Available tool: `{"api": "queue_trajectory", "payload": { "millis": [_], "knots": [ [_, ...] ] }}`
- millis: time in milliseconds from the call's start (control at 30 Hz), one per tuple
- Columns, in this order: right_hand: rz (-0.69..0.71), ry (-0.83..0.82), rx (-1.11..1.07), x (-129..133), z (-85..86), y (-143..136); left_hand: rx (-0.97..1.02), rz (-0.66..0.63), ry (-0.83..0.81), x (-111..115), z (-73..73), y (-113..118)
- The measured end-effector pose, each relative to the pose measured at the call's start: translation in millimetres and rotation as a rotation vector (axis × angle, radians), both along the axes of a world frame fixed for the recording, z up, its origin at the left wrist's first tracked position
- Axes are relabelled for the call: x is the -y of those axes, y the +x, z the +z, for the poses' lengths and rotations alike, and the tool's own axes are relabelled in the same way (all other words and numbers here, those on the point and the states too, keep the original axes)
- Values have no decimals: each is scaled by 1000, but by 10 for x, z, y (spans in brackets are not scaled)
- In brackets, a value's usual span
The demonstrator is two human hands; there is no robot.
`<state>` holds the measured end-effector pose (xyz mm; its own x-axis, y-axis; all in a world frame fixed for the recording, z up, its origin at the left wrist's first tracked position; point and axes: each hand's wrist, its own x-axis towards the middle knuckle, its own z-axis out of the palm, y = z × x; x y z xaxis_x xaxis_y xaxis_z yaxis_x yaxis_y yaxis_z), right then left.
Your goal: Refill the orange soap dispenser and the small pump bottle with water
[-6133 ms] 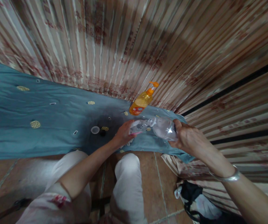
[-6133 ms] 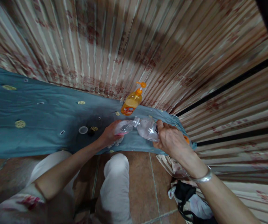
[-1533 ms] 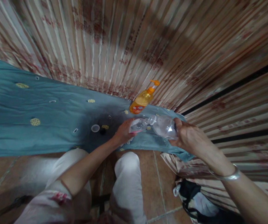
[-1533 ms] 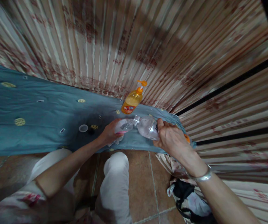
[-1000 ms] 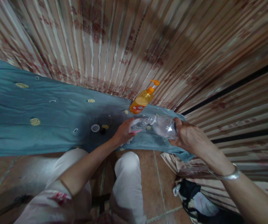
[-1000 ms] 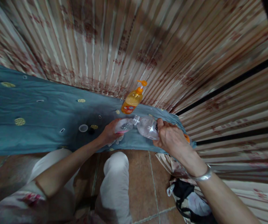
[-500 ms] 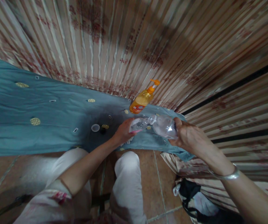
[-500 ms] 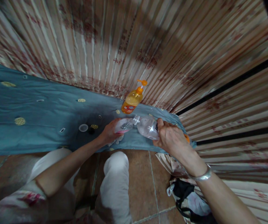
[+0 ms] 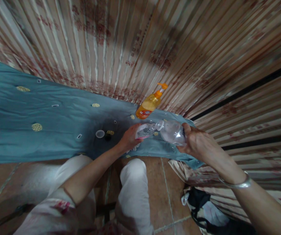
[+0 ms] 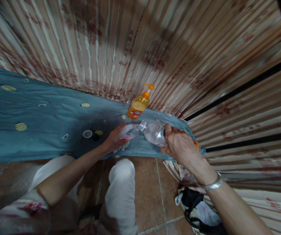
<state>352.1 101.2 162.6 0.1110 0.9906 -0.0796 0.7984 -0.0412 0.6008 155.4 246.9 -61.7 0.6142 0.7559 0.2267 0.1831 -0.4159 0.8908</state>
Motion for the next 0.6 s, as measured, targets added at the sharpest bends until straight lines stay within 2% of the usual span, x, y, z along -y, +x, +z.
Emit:
{"api": "queue_trajectory", "payload": {
  "millis": [367,600],
  "knots": [
    [31,17,10,8,-15,14,5,23,9,-6,-53,18],
    [-18,-13,3,-22,25,-32,-5,31,8,0,-42,17]
  ]
}}
